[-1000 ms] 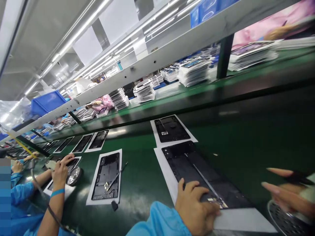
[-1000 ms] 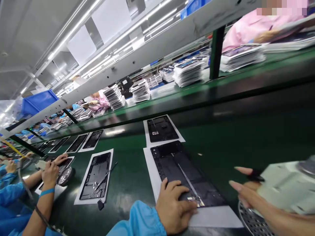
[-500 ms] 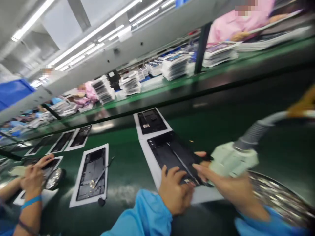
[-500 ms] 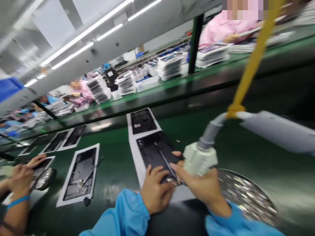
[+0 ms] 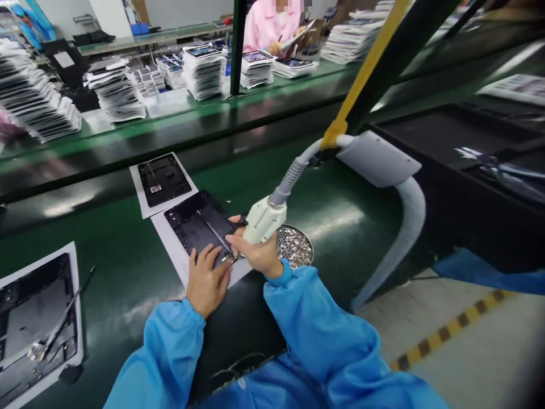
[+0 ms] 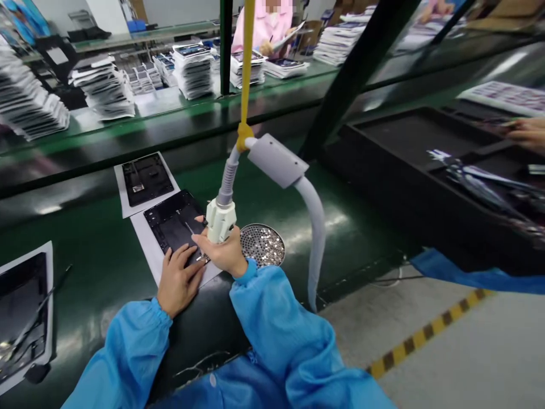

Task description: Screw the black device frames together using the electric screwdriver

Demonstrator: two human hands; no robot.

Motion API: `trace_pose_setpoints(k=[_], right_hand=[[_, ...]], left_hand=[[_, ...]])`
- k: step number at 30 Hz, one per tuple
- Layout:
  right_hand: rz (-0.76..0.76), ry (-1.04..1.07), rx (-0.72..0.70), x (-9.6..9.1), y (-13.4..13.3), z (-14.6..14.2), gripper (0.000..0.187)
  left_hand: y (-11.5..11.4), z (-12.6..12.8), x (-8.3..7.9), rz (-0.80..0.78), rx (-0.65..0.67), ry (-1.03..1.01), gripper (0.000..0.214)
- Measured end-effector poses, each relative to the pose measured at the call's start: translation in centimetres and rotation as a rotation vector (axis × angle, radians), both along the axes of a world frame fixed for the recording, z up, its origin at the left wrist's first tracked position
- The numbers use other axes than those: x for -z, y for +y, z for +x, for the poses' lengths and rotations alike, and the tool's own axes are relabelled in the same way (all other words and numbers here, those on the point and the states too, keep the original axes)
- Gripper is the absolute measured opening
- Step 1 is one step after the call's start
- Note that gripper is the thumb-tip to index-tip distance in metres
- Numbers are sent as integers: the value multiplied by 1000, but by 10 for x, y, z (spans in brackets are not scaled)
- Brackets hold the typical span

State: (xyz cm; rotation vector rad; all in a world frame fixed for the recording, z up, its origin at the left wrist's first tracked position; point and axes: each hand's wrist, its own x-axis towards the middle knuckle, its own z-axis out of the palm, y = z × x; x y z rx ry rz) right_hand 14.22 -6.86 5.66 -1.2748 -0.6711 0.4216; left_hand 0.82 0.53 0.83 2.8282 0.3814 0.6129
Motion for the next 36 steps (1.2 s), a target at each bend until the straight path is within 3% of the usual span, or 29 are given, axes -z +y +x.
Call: trace_pose_setpoints(k=[3,8,13,19,22,25,29,33,36], right_hand=[[-5,0,1,2,1,-1,34],[-16,-36,11,6,6,-1,20],[-50,-60,-25,11,8,-3,28],[-40,-206,20,24,10,-10,23],[-31,-168,9,19,10,-9,26],[-7,-102,23,3,1,5,29],[65,-88,158,-11,-21,42,26],[142,-20,217,-2,-35,73,26],[150,24,217,5,-35,81,27]], left_hand=[[1,0,1,17,14,-3,21],[2,0,0,14,15,9,22],[1,0,-3,-2,14,23,23],[2,0,-5,-22,33,23,23],[3,-1,-3,-16,36,12,23],[4,0,0,-1,28,-11,22],[5,0,3,27,36,-37,22],[8,-1,5,79,44,-58,21],[13,-1,7,105,59,-59,21]])
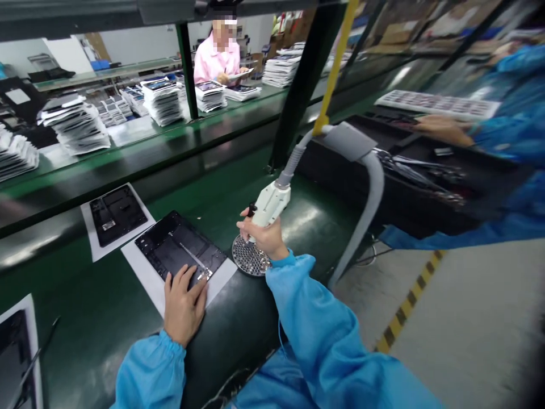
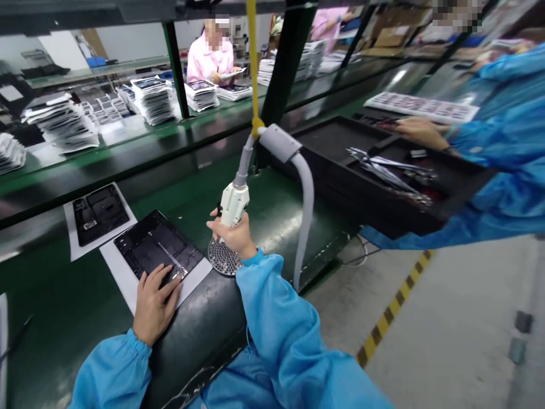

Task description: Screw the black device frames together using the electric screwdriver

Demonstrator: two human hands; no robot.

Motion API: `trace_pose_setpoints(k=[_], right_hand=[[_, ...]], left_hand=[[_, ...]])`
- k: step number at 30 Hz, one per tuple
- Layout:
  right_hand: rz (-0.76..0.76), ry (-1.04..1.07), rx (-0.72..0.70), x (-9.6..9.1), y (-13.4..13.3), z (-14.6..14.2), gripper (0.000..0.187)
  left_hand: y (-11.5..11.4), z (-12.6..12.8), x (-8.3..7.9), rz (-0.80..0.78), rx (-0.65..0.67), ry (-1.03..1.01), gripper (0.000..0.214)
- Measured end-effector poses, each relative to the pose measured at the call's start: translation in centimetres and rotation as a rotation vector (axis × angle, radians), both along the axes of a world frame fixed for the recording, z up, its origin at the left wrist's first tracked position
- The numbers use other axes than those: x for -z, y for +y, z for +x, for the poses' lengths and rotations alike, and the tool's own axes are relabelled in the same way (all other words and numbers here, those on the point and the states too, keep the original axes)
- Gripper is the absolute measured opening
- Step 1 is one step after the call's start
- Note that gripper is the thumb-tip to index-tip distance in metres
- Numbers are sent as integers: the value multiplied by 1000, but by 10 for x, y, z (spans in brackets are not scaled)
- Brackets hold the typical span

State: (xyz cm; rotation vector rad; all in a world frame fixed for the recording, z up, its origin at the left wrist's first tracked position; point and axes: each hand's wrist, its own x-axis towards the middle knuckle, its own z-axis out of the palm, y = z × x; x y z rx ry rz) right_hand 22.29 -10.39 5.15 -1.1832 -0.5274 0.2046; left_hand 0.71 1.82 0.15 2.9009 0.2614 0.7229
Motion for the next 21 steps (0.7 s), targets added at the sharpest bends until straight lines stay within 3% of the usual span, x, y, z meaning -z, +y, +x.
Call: trace_pose_setpoints(k=[21], right_hand=[[-112,-56,23,2,11,6,28]], left_hand=[[9,1,-1,55,39,-33,23]])
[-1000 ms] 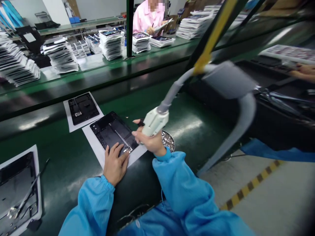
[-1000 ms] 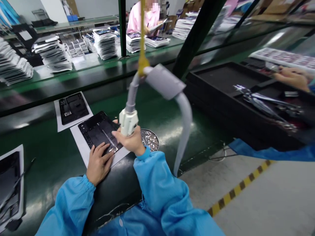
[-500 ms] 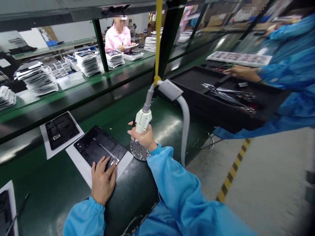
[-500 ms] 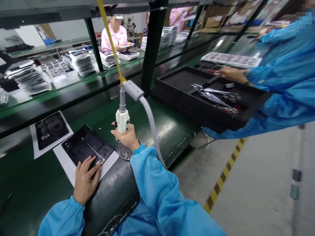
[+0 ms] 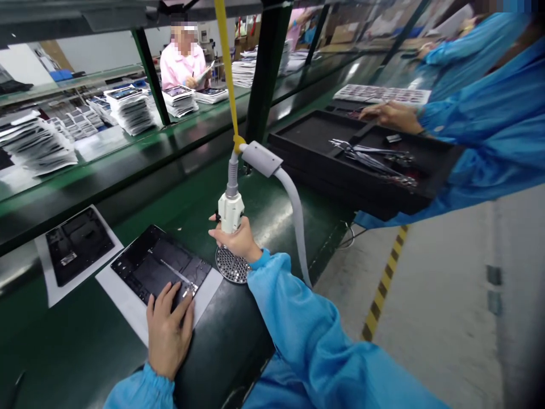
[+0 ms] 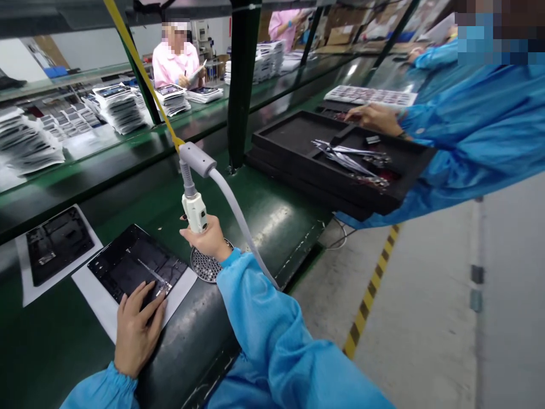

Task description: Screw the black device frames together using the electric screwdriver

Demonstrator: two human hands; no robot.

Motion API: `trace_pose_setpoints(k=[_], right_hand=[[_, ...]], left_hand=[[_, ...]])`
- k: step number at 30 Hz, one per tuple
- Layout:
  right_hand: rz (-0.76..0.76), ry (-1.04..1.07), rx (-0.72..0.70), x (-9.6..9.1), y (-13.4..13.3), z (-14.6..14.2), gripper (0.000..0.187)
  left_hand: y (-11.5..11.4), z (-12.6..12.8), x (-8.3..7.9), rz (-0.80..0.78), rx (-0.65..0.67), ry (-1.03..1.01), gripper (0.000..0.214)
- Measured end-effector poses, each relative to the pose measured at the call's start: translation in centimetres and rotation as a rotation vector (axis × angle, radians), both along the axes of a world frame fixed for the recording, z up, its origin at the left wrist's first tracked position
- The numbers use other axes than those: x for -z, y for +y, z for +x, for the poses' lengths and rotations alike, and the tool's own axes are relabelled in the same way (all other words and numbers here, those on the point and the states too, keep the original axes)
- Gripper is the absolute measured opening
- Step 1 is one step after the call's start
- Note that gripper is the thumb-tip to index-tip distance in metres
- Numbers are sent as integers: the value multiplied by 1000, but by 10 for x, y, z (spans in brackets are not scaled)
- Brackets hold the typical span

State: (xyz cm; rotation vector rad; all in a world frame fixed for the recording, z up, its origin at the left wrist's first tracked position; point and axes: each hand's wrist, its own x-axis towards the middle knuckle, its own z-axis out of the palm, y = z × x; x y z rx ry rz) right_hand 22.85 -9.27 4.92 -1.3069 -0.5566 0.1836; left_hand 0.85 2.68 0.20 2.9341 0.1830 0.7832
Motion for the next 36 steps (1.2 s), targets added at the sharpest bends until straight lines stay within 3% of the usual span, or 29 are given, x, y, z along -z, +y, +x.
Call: trace_pose_setpoints(k=[7,13,17,21,27,36], right_hand=[[-30,-26,5,2,1,1,29],[58,-20,40,-12,0,-17,26],[67,36,-145,-22,17,-52,28],[-15,51,-310,-13,42,-81,32],[-36,38,-293,9,51,-87,29],[-77,-8,-300,10,47,-91,29]], left_hand=[[0,0,2,7,-3,-5,24],[-3,4,3,-29,-129,-17,28],[-5,11,1,-36,-167,46,27],[-7,11,-5,-51,-147,124,30],[-11,9,-8,-102,-138,166,33],[-13,8,-6,-148,-137,164,34]])
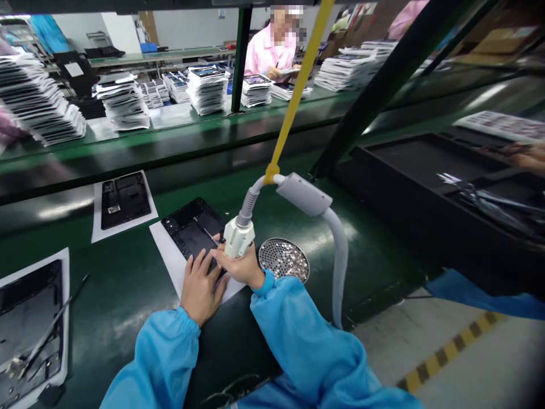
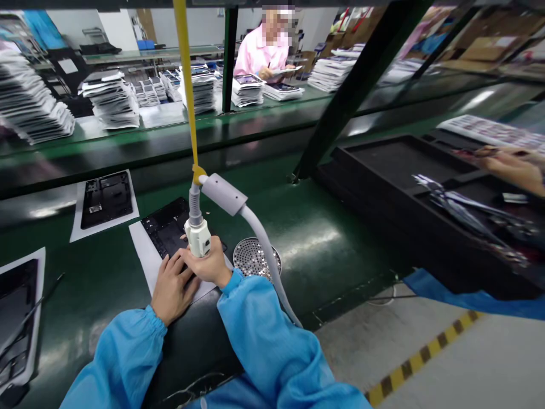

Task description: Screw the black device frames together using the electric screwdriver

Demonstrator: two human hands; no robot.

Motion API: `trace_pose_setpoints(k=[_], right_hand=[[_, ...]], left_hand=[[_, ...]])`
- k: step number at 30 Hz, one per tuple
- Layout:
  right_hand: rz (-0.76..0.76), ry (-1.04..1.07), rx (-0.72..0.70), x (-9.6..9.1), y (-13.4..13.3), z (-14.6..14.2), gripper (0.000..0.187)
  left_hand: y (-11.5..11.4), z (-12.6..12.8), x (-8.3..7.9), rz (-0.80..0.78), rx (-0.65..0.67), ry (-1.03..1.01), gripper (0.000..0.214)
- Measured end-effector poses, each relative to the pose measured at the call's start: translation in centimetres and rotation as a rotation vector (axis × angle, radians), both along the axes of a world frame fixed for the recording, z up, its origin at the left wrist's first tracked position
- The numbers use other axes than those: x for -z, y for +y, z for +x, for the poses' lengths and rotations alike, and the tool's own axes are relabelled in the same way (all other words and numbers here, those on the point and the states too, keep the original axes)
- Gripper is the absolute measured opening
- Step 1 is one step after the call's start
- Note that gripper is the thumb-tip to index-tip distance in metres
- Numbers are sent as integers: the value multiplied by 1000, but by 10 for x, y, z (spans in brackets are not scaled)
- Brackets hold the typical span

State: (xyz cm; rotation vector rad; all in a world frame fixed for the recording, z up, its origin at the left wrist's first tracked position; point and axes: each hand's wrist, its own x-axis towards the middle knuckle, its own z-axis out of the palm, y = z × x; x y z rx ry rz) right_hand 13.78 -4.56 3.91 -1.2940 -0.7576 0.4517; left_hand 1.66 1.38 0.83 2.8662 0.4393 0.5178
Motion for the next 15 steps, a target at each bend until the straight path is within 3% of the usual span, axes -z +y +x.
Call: trace_pose_setpoints(k=[7,15], right_hand=[[7,7,14,-2,0,0,31],[24,-83,193,-11,-20,24,21]], left_hand=[[1,-1,1,21,1,-6,35],[1,1,3,126,-16,21,38]])
